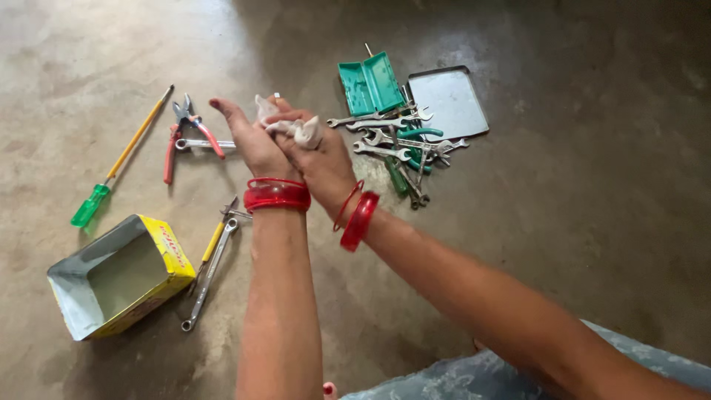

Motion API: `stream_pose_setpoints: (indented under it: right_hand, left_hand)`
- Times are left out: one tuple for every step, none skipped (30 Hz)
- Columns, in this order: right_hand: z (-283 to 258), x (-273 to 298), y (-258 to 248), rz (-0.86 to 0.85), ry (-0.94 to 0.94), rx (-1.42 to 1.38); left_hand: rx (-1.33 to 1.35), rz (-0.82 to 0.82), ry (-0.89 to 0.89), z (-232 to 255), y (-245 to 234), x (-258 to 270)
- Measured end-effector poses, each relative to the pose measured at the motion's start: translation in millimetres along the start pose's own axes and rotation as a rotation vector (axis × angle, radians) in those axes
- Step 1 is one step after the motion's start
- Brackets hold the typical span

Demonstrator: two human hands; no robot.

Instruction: The person wipes metal wrenches and a screwdriver using a cloth while sitting on the floor.

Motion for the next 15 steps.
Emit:
stream_pose_setpoints:
  right_hand:
    - [0,1,8,-0.012,-0.001,-0.001]
    - [2,0,13,-0.025,-0.002,-0.002]
    - [4,0,13,-0.034,0.001,0.002]
    - [7,-7,6,-0.004,0.001,0.076]
    - [10,-20,-4,0.028,0.0,0.151]
    - [13,-33,-15,0.06,0.0,0.225]
    - [13,-46,-28,0.074,-0.003,0.206]
    - [9,-59,-44,0.087,-0.006,0.188]
    - [8,-65,-56,0.1,-0.007,0.171]
    - [10,-66,-62,0.13,-0.018,0.117]
    - [10,-68,-66,0.158,-0.032,0.065]
    - [8,-71,-68,0.185,-0.047,0.013]
    - [9,-68,-64,0.18,-0.022,0.008]
    - [12,-56,-56,0.176,0.003,0.003]
    - [14,-40,-48,0.176,0.034,-0.007]
  left_hand:
    - [0.02,0.055,-0.017,0,-8,-1]
    - [0.04,0.11,-0.032,1,-14,3]
    - [0.064,0.166,-0.052,1,-16,9]
    - [0.05,0.152,-0.059,0,-7,13]
    - [0.036,0.138,-0.068,-5,6,18]
    - [0.022,0.123,-0.076,-8,21,23]
    - [0.036,0.095,-0.11,-13,37,28]
    - [0.05,0.068,-0.144,-18,52,32]
    - [0.066,0.042,-0.179,-22,63,36]
    - [0.065,0.044,-0.181,-22,67,38]
    - [0.066,0.043,-0.181,-24,70,35]
    - [0.066,0.041,-0.181,-27,71,31]
    - [0.08,0.074,-0.164,-28,64,25]
    - [0.094,0.106,-0.147,-27,52,17]
    - [0.104,0.146,-0.135,-27,36,11]
Point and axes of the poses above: each hand's wrist, its own x-axis away from the middle knuckle, its own y-axis out of the palm, z = x × y, the point moved 8 cm from there along -x, towards the middle knuckle, and after that the axes turned 12 degrees about -x, right-handed, at the moved point
